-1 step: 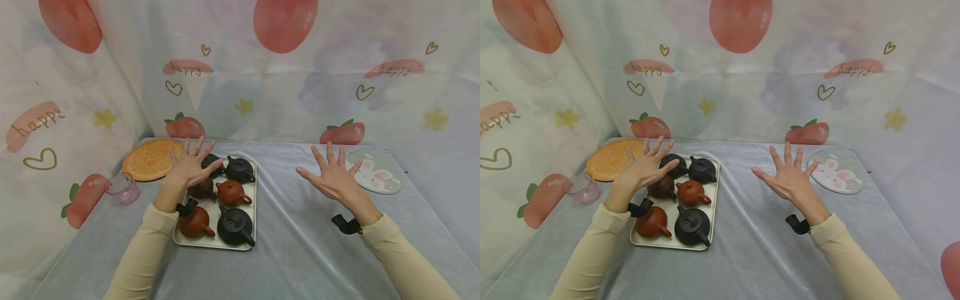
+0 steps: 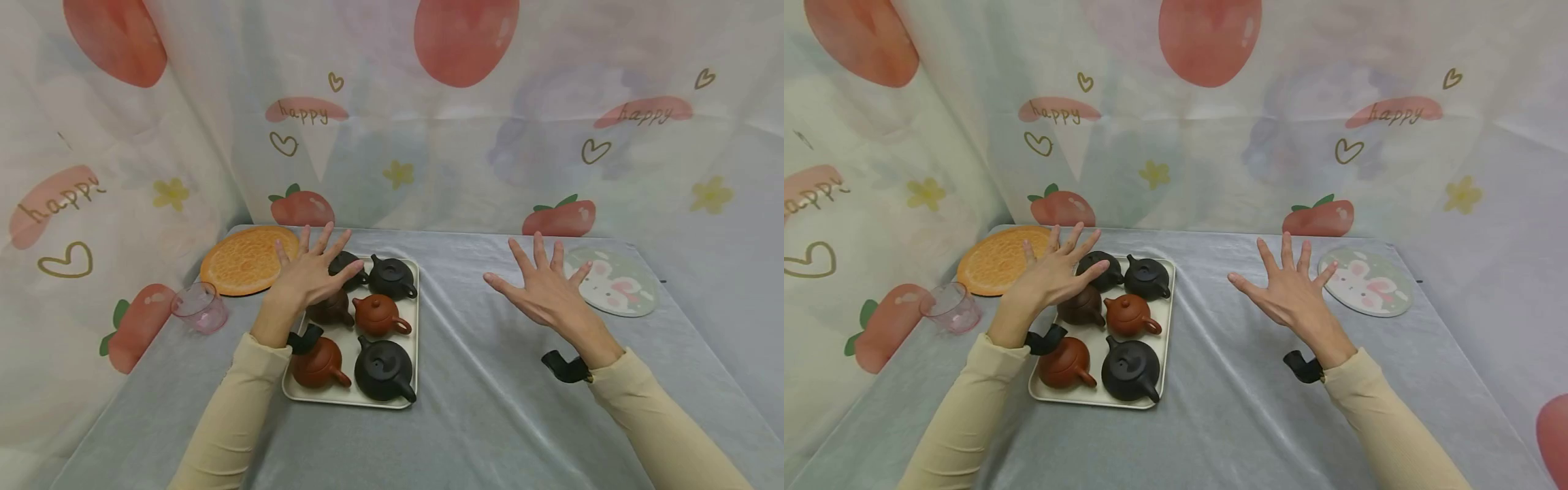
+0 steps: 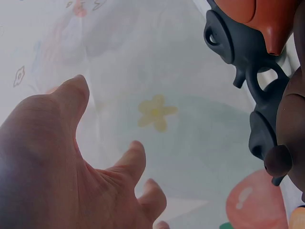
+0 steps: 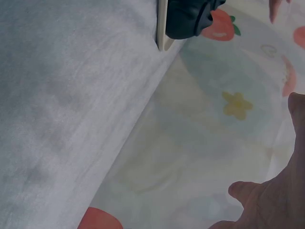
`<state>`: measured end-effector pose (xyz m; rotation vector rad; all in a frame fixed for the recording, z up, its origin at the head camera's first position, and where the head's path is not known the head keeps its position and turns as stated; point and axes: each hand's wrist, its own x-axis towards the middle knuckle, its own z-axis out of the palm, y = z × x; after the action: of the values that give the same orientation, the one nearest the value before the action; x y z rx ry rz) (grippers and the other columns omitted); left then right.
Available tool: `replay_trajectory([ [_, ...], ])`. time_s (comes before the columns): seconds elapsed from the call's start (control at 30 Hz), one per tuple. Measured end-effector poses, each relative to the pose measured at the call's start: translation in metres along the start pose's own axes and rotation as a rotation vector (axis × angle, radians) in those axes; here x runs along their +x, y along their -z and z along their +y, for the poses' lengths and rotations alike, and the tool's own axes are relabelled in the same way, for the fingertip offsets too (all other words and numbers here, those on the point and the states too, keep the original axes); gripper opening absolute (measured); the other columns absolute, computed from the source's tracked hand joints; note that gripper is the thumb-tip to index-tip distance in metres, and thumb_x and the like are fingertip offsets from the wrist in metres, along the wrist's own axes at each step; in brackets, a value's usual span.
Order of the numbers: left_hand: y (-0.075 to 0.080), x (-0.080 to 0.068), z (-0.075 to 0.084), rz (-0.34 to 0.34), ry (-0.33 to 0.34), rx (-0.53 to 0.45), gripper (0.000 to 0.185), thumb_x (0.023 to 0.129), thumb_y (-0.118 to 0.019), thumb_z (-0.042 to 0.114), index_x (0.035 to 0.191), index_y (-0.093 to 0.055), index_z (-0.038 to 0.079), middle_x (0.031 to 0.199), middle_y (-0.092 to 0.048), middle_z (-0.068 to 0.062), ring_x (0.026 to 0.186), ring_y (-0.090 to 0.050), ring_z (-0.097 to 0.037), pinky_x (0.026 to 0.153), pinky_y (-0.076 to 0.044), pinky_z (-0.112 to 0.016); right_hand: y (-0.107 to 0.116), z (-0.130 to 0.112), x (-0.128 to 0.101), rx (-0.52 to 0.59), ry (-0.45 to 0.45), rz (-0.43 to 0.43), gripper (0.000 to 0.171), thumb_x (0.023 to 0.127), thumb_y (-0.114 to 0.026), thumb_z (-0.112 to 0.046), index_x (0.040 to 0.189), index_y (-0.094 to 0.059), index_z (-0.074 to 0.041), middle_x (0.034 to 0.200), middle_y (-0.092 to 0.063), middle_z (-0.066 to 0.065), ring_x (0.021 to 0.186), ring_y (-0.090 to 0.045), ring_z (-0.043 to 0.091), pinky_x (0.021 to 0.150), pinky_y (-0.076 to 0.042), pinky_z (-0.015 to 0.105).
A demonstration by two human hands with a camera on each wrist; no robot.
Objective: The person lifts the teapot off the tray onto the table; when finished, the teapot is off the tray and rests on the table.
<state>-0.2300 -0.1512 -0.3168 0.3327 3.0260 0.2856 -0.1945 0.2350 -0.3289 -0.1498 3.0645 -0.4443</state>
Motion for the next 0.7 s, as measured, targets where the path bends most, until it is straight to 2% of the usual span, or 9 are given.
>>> replay_trajectory([
  [0.37,0.0008,-0.0025,-0.0016,0.017,-0.008,0.013,0.078,0.091,-0.02,0.078,0.156,-0.005,0.039,0.165,0.006,0.001,0.15,0.011,-0.036,0.107,0.012,-0.076,-0.0006,0.001,-0.0019,-0.008,0.005,0.0,0.095,0.089,-0.03,-0.079,0.159,-0.004,-0.019,0.16,0.02,0.021,0.14,0.022,0.054,0.09,0.02,0.085],
  [0.7,0.0029,-0.0061,-0.0034,0.016,-0.02,-0.002,0.079,0.091,-0.02,0.078,0.157,-0.007,0.037,0.165,0.006,0.001,0.15,0.013,-0.035,0.107,0.012,-0.076,-0.0023,0.0018,-0.0042,-0.012,0.0,0.006,0.095,0.089,-0.03,-0.079,0.159,-0.007,-0.019,0.16,0.018,0.022,0.141,0.019,0.055,0.09,0.019,0.085],
])
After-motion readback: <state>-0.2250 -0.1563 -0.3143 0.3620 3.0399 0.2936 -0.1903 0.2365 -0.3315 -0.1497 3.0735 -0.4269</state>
